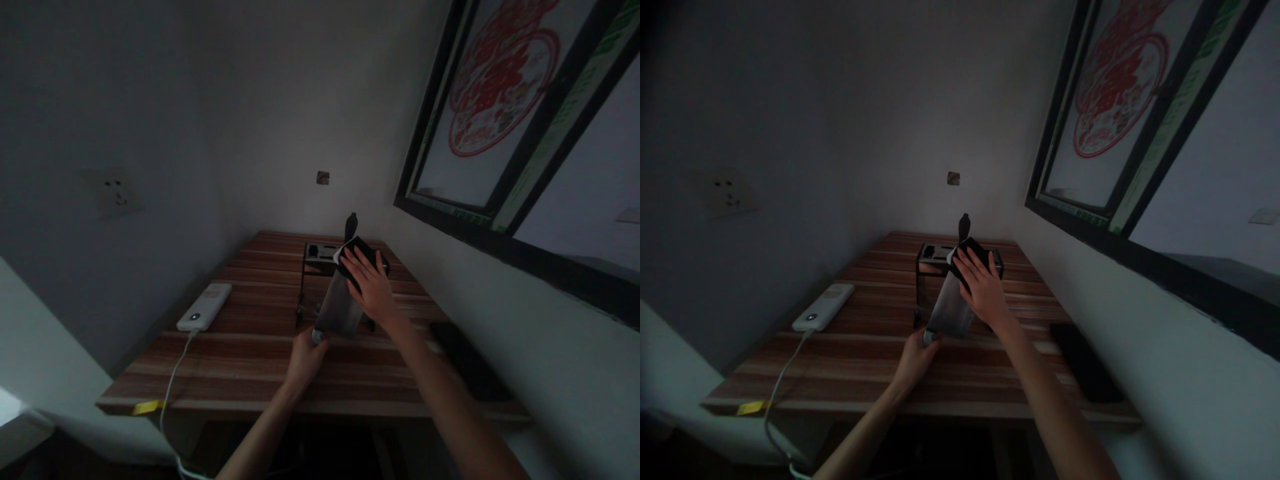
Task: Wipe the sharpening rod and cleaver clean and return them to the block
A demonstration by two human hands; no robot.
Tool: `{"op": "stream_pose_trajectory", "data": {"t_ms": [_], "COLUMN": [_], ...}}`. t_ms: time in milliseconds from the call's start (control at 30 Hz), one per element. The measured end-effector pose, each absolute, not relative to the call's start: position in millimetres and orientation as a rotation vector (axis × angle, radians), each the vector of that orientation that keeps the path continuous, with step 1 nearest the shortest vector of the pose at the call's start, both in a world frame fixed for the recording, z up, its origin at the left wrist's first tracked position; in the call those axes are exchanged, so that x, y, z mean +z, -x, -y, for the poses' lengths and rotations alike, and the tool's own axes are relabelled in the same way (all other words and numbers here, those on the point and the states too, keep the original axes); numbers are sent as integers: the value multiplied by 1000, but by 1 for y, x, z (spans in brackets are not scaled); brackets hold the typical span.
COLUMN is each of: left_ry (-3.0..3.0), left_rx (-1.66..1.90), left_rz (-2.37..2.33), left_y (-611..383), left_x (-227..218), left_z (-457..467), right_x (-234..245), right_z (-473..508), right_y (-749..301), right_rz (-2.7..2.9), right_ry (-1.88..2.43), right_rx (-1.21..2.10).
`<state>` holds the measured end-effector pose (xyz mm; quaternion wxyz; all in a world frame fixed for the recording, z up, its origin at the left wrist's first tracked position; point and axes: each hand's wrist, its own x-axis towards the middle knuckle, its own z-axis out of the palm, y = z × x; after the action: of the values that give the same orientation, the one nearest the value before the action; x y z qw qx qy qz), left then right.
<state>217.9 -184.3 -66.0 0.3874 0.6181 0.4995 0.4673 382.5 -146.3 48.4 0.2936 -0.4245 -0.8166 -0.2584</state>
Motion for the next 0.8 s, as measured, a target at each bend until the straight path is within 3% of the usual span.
{"op": "stream_pose_trajectory", "data": {"t_ms": [800], "left_ry": [-1573], "left_rx": [1241], "left_rz": [-1156], "left_y": [-216], "left_x": [-72], "left_z": [182], "right_x": [-30], "right_z": [207], "right_y": [-358], "right_rz": [2447], "right_ry": [1004], "right_rx": [-504]}}
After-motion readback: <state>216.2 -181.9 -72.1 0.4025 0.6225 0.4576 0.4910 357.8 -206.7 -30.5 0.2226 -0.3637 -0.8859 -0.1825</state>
